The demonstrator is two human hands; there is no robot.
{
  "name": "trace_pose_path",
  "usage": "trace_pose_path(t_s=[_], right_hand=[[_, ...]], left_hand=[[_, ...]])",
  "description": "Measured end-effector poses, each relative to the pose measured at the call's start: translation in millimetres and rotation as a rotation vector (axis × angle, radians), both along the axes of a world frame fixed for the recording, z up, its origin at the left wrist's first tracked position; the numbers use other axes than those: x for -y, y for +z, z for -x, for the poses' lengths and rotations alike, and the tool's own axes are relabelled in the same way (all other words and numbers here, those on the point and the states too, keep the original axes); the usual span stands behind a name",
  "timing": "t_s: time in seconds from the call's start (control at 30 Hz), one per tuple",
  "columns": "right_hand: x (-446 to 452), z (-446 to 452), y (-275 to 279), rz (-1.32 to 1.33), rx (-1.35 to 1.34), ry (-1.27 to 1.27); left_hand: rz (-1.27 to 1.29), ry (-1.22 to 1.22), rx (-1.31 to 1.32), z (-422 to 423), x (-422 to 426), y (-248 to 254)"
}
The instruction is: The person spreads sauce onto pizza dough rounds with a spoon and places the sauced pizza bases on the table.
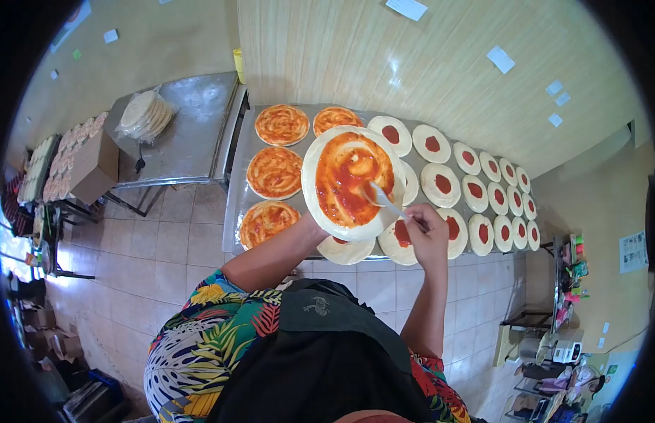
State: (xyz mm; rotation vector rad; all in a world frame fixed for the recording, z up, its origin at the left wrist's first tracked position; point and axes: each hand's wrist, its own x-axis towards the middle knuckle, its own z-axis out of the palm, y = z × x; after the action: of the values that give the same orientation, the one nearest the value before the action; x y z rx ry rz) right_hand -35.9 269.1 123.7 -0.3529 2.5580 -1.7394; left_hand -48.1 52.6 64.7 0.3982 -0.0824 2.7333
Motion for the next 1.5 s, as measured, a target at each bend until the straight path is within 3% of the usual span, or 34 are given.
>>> trace_pose_path(t_s=[0.07,0.23,0.33,0.47,0.57,0.77,0.9,1.0,1.17,1.23,1.27,1.3,1.37,1.5], right_hand=[[28,5,-8,0.009,-0.151,0.083],[32,35,-3,0.053,-0.325,0.001],[-6,33,-6,-0.086,-0.137,0.135],[23,59,-5,-0.006,-0.253,0.228],[61,54,14,0.082,-0.146,0.385],[-6,44,-1,0.001,-0.203,0.683],[-10,62,-6,-0.123,-0.183,0.502],[18,34,2,0.074,-0.044,0.630],[-20,35,8,-0.122,-0.160,0.883],[-21,45,5,-0.186,-0.120,0.735],[-9,51,-7,-0.066,-0.301,0.734],[-1,43,-5,-0.062,-0.308,0.743],[17,22,-2,0.032,-0.063,0.837],[-12,9,12,-0.008,-0.170,1.061]], left_hand=[[0.124,0.059,0.094,-4,4,1],[0.079,0.078,0.092,-10,11,7],[0.075,0.190,0.066,-14,20,8],[0.125,0.277,0.074,-22,16,16],[0.135,0.321,0.136,-31,-2,10],[0.141,0.486,0.098,-44,-19,-4],[0.119,0.463,0.146,-58,-32,-4],[0.135,0.532,0.155,-73,-43,-5],[0.098,0.660,0.133,-106,-48,-20],[0.100,0.693,0.116,-115,-55,-18],[0.108,0.701,0.099,-117,-57,-14],[0.109,0.712,0.092,-120,-59,-13],[0.145,0.763,0.110,-126,-62,-11],[0.155,0.849,0.071,-139,-66,-5]])
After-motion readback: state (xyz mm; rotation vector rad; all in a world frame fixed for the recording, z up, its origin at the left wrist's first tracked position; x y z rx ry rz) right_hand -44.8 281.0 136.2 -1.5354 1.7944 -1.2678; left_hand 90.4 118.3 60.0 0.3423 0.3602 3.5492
